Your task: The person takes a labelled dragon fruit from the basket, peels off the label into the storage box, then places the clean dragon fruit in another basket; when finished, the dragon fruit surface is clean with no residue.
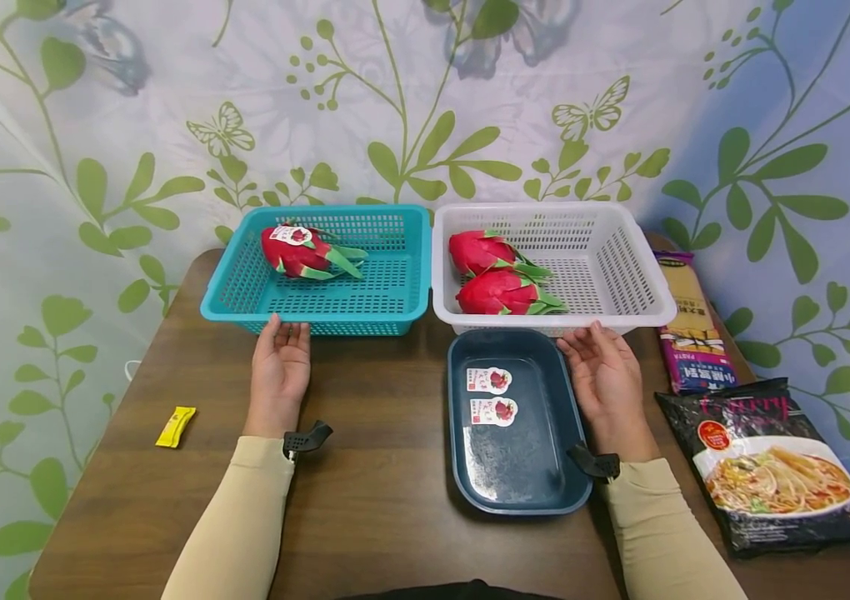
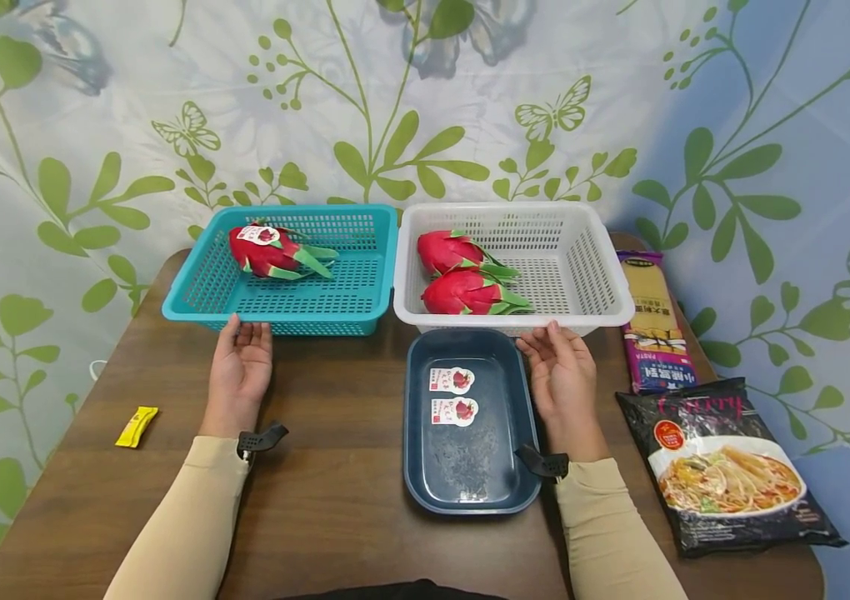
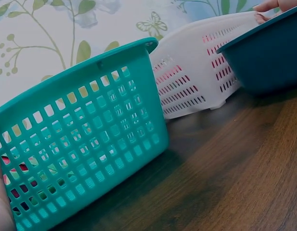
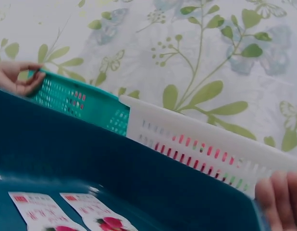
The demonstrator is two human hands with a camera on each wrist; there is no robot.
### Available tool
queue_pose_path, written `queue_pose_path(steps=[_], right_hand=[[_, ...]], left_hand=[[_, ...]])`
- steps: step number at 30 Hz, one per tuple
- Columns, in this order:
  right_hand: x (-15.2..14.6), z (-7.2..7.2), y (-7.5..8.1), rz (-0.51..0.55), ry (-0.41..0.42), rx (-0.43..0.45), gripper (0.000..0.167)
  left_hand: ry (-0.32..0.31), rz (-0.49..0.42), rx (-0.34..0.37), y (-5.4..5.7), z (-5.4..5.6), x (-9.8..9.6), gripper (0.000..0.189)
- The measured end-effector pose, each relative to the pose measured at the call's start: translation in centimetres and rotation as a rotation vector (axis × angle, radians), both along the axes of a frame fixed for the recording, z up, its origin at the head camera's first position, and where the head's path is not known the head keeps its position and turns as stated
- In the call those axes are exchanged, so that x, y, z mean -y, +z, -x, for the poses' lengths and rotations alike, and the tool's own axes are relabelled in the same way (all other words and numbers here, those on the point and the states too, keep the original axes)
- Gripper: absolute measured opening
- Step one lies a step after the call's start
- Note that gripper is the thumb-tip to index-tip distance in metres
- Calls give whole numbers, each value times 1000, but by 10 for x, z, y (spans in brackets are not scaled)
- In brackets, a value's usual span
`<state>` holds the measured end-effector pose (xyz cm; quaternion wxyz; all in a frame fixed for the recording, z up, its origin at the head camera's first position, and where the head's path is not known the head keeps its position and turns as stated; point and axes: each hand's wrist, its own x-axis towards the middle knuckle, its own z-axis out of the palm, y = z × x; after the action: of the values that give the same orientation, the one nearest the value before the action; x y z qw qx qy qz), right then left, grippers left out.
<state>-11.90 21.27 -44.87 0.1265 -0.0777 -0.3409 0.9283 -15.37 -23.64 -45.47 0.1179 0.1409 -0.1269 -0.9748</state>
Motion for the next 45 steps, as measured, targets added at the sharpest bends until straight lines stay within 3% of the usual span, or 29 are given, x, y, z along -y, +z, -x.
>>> queue_pose_path(steps=[5,10,15,18,24,28,31,34,39,45], right_hand=[[-7,-7,11,-212,-151,147,20],[-12,-18,27,-429,-179,214,37],[2,-19,52,-693,-104,152,41],[20,-13,70,-914,-27,56,36],[65,19,105,-1281,174,-215,25],[100,47,118,-1439,275,-319,23],[124,72,120,-1493,379,-376,23],[148,99,119,-1521,490,-403,24],[190,142,110,-1619,609,-384,27],[245,183,106,-1830,770,-321,46]], left_hand=[[-5,-5,-2,-2,0,-2,13],[-6,-5,-2,-2,-1,-2,14],[-10,-17,-14,-2,-1,0,14],[-12,-17,-27,-1,0,1,14],[-7,-32,-41,-1,-1,2,14],[-8,-39,-40,-1,-1,1,14],[-15,-40,-29,-3,-1,-1,15],[-20,-27,-25,-4,-2,-2,15],[-17,-8,-35,-5,-1,-3,15],[-1,25,-35,-4,1,-1,14]])
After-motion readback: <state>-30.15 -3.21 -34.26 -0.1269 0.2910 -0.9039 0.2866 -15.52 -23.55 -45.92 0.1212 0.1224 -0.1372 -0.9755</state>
